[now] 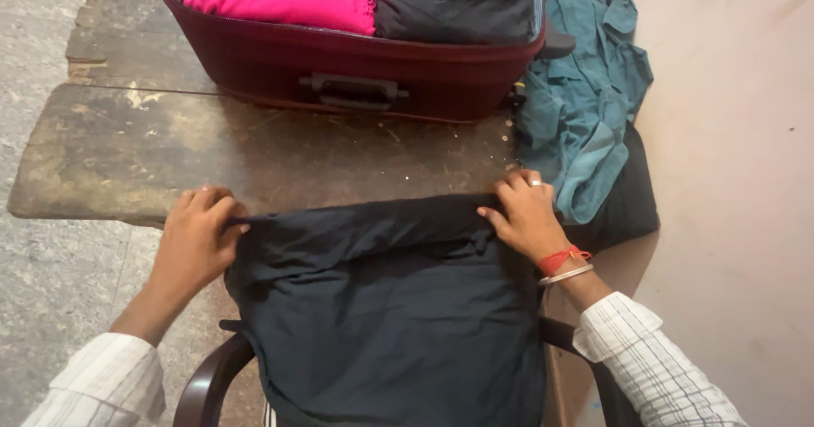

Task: The person folds a black t-shirt and a dark blue long-sleeved shirt on a table before placing them into a suitcase already containing other folded items.

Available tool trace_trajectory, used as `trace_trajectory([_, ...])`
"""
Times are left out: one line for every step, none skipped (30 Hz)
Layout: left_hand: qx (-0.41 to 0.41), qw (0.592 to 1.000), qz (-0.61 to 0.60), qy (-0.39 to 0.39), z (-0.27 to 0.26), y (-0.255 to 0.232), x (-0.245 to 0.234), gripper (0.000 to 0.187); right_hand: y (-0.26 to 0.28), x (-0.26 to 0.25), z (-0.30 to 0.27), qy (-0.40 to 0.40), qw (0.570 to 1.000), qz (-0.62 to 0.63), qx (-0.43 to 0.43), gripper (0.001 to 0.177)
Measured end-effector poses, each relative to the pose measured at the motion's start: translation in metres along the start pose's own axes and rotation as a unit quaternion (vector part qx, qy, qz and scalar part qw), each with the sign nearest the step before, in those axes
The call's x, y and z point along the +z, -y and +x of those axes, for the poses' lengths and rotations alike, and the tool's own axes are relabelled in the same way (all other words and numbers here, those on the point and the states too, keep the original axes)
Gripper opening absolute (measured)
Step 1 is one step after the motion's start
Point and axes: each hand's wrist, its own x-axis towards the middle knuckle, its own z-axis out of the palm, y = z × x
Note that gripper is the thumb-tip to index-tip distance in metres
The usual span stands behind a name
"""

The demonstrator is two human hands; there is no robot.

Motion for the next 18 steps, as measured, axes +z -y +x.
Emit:
trace_trajectory([-0.002, 1.000, -0.014, 0.008, 0.004, 0.003, -0.002, 0.023, -0.005, 0.001, 0.001, 0.013, 1.000, 0.004, 0.008, 0.032])
trace_trajectory([-0.038, 0.997, -0.036, 0.052, 0.010, 0.007, -0.006, 0.023, -0.010, 0.000, 0.003, 0.026, 0.999, 0.009, 0.016, 0.028])
trace_trajectory([-0.075, 0.991, -0.059, 0.095, 0.019, 0.012, -0.012, 0.023, -0.017, -0.003, 0.005, 0.043, 0.997, 0.063, 0.034, 0.028])
trace_trajectory([-0.111, 0.981, -0.082, 0.139, 0.029, 0.016, -0.017, 0.023, -0.024, -0.009, 0.007, 0.059, 0.990, 0.117, 0.052, 0.028])
trace_trajectory([-0.103, 0.981, -0.091, 0.135, 0.038, 0.020, -0.024, 0.024, -0.029, -0.013, 0.013, 0.076, 0.980, 0.172, 0.068, 0.029])
trace_trajectory([-0.095, 0.982, -0.100, 0.132, 0.049, 0.024, -0.030, 0.024, -0.035, -0.019, 0.021, 0.064, 0.979, 0.180, 0.077, 0.028])
trace_trajectory([-0.089, 0.981, -0.109, 0.132, 0.057, 0.028, -0.036, 0.025, -0.041, -0.026, 0.026, 0.056, 0.976, 0.190, 0.087, 0.026])
trace_trajectory([-0.064, 0.985, -0.104, 0.125, 0.068, 0.034, -0.042, 0.026, -0.045, -0.031, 0.033, 0.047, 0.974, 0.200, 0.098, 0.025])
trace_trajectory([-0.037, 0.988, -0.099, 0.116, 0.083, 0.040, -0.045, 0.027, -0.048, -0.033, 0.041, 0.043, 0.971, 0.210, 0.108, 0.026])
trace_trajectory([-0.033, 0.985, -0.120, 0.116, 0.097, 0.045, -0.045, 0.027, -0.052, -0.035, 0.049, 0.039, 0.968, 0.219, 0.118, 0.027])
trace_trajectory([-0.026, 0.983, -0.143, 0.113, 0.113, 0.049, -0.044, 0.027, -0.057, -0.037, 0.057, 0.033, 0.965, 0.226, 0.127, 0.027])
trace_trajectory([-0.020, 0.980, -0.165, 0.109, 0.128, 0.054, -0.041, 0.027, -0.060, -0.035, 0.066, 0.018, 0.966, 0.229, 0.119, 0.028])
trace_trajectory([-0.029, 0.981, -0.149, 0.122, 0.142, 0.058, -0.037, 0.028, -0.062, -0.029, 0.074, 0.005, 0.966, 0.232, 0.113, 0.028])
trace_trajectory([-0.038, 0.981, -0.133, 0.135, 0.156, 0.063, -0.032, 0.029, -0.063, -0.024, 0.080, -0.009, 0.966, 0.235, 0.106, 0.029])
trace_trajectory([-0.046, 0.981, -0.117, 0.148, 0.164, 0.067, -0.026, 0.030, -0.064, -0.017, 0.085, -0.014, 0.971, 0.211, 0.110, 0.028])
trace_trajectory([-0.058, 0.983, -0.096, 0.148, 0.168, 0.070, -0.018, 0.031, -0.064, -0.010, 0.090, -0.019, 0.976, 0.187, 0.115, 0.027])
trace_trajectory([-0.068, 0.984, -0.075, 0.147, 0.172, 0.072, -0.009, 0.032, -0.064, -0.004, 0.093, -0.024, 0.979, 0.161, 0.119, 0.027])
trace_trajectory([-0.079, 0.985, -0.054, 0.145, 0.176, 0.074, -0.001, 0.033, -0.063, 0.002, 0.094, -0.046, 0.975, 0.172, 0.135, 0.026])
